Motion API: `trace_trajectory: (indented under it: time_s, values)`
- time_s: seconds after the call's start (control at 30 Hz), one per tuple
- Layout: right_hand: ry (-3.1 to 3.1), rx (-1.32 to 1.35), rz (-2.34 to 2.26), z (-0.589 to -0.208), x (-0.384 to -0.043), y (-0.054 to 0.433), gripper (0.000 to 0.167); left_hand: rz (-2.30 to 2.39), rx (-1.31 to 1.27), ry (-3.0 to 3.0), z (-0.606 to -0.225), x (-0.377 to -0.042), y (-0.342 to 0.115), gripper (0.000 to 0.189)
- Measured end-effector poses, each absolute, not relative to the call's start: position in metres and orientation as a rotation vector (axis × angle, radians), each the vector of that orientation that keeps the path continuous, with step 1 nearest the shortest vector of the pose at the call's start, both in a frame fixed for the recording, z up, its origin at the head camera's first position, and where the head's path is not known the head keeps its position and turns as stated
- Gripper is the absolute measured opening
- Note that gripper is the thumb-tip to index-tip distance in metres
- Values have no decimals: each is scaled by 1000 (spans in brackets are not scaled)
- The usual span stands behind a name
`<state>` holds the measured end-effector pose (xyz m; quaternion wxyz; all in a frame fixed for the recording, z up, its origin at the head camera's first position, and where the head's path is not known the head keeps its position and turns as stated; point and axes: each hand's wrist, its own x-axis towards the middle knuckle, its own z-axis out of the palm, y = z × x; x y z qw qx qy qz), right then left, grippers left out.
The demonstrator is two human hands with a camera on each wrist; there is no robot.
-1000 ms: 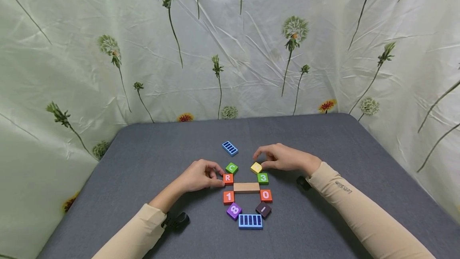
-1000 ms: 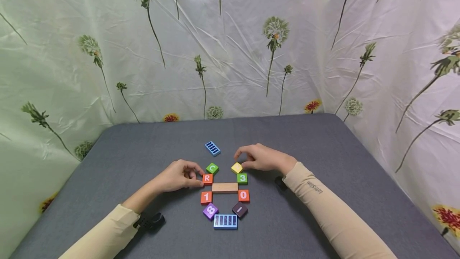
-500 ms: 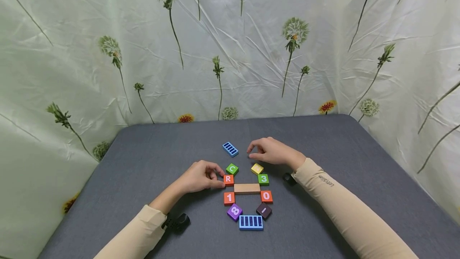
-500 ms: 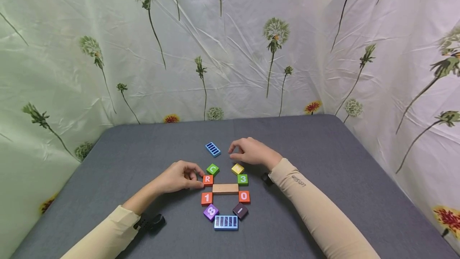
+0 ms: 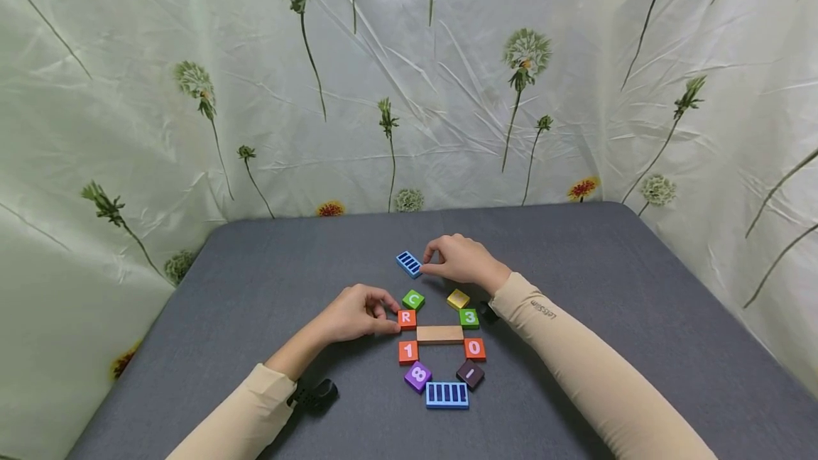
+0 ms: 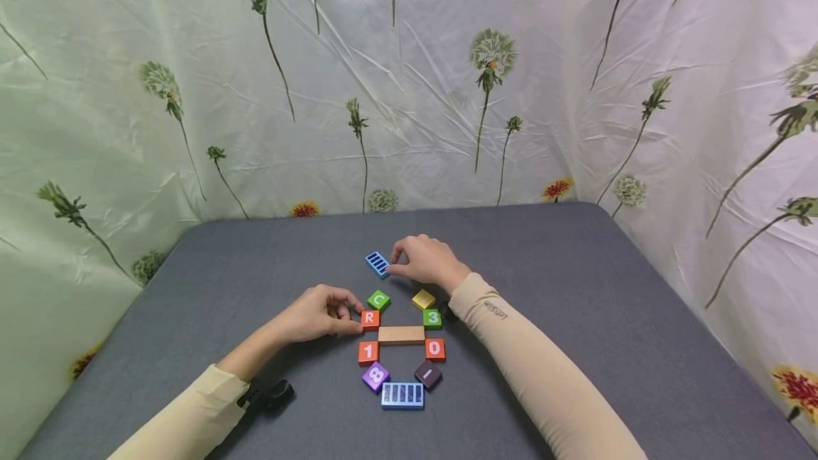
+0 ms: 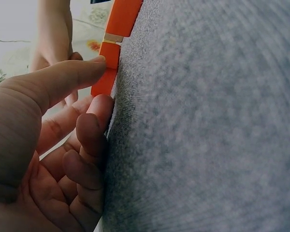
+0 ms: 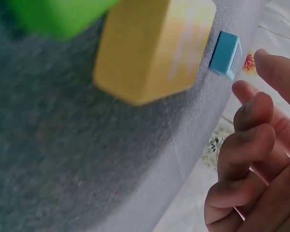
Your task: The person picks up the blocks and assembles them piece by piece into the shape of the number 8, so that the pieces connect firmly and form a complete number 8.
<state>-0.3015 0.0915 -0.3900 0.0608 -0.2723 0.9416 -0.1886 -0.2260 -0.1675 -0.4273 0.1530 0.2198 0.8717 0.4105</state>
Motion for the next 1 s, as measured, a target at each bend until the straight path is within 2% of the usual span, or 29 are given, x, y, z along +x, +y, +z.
trace_trajectory:
  time_s: [0.73, 1.0]
  values:
    - [2891, -575, -462, -391, -306, 68, 37, 1179, 621, 2506, -428, -226, -168, 22]
    - [2889, -573, -436, -389, -309, 69, 34, 1180, 625, 2507, -430, -227, -168, 22]
